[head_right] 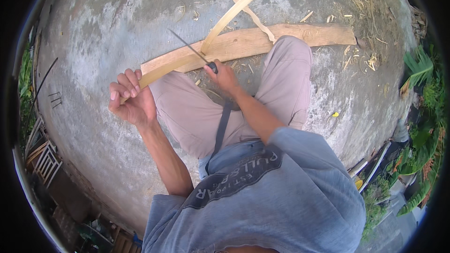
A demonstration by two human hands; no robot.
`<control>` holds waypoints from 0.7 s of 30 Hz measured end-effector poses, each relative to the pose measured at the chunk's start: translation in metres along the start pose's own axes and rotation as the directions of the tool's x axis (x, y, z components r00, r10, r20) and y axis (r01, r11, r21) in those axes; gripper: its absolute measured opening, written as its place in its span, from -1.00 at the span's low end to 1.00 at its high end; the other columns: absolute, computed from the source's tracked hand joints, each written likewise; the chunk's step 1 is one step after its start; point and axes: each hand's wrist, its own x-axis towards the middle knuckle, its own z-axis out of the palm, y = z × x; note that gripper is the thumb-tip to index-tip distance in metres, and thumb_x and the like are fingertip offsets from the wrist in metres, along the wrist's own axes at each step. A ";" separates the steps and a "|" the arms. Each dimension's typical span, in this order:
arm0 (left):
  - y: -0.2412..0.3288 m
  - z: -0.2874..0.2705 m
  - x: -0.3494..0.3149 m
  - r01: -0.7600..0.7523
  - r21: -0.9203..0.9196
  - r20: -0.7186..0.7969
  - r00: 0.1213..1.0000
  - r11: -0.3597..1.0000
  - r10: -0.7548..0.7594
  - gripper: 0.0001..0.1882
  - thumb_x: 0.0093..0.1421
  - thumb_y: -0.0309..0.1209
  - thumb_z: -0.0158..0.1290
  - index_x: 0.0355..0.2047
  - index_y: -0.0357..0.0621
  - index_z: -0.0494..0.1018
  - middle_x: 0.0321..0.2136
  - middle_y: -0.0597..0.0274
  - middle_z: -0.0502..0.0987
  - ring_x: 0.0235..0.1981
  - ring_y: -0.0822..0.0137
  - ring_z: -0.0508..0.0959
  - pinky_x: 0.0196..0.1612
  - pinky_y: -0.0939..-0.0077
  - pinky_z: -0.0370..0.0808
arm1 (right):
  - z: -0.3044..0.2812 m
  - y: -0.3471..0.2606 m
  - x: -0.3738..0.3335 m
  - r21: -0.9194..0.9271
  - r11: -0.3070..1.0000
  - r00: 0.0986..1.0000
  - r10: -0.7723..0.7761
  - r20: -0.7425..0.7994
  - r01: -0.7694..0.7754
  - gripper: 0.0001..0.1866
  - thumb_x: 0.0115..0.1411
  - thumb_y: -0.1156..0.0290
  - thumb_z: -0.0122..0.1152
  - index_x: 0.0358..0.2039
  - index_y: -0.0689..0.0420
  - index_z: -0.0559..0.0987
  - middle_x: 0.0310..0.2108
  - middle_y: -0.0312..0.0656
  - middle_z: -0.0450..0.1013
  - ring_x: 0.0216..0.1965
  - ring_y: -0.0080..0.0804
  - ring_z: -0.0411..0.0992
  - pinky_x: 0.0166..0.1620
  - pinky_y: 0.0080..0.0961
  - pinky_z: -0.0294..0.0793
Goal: The person sits on a concrete floor and uses a large knife to shave thin strips from a wooden stick. They hold the stick with one hand and carefully shave the wood with the other, creating long, thin shavings.
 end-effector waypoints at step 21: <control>0.000 0.007 0.031 -0.035 0.038 -0.045 0.998 0.999 0.036 -0.68 0.30 -0.26 0.00 -0.60 -0.05 0.33 -0.62 0.37 0.25 -0.47 0.40 0.21 -0.18 0.40 0.22 | -0.029 0.012 0.039 0.611 0.770 0.830 0.455 -0.323 -0.183 -0.37 0.33 -0.23 0.06 -0.32 0.21 0.52 -0.68 -0.20 0.40 -0.73 -0.38 0.40 -0.63 -0.39 0.39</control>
